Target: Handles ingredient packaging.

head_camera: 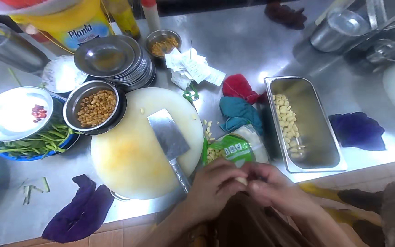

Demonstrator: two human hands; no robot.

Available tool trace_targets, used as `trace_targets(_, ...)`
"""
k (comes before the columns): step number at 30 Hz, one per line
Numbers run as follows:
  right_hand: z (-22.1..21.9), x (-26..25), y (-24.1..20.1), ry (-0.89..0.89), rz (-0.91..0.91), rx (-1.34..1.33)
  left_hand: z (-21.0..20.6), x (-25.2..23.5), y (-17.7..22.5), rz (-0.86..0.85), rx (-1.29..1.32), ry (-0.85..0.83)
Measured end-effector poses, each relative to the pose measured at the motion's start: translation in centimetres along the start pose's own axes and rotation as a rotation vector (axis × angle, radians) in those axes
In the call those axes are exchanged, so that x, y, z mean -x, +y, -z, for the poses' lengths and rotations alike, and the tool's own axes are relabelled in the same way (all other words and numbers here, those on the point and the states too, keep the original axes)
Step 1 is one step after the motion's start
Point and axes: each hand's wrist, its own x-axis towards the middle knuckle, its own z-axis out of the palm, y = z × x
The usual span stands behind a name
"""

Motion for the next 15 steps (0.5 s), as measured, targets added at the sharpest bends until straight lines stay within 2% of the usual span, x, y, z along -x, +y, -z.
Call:
trace_targets(3, -1.0, 0.2, -0.5, 0.185, 0.152, 0.535, -0.1, 0.2, -0.1, 0.018, 0.045, 0.032)
trace_targets(5, -1.7, 0.4, -0.8, 0.202, 0.23, 0.685, -0.2, 0.3, 0.0, -0.009, 0.036, 0.051)
trace_targets(9, -2.5, 0.0, -1.1, 0.183, 0.285, 0.777, -0.2, 0.2, 0.4, -0.115, -0.044, 0.081)
trace_targets(15, -2.3, -0.6, -1.1, 0.147, 0.353, 0.734, -0.2, 0.0, 0.8, -0.23, -0.16, 0.113)
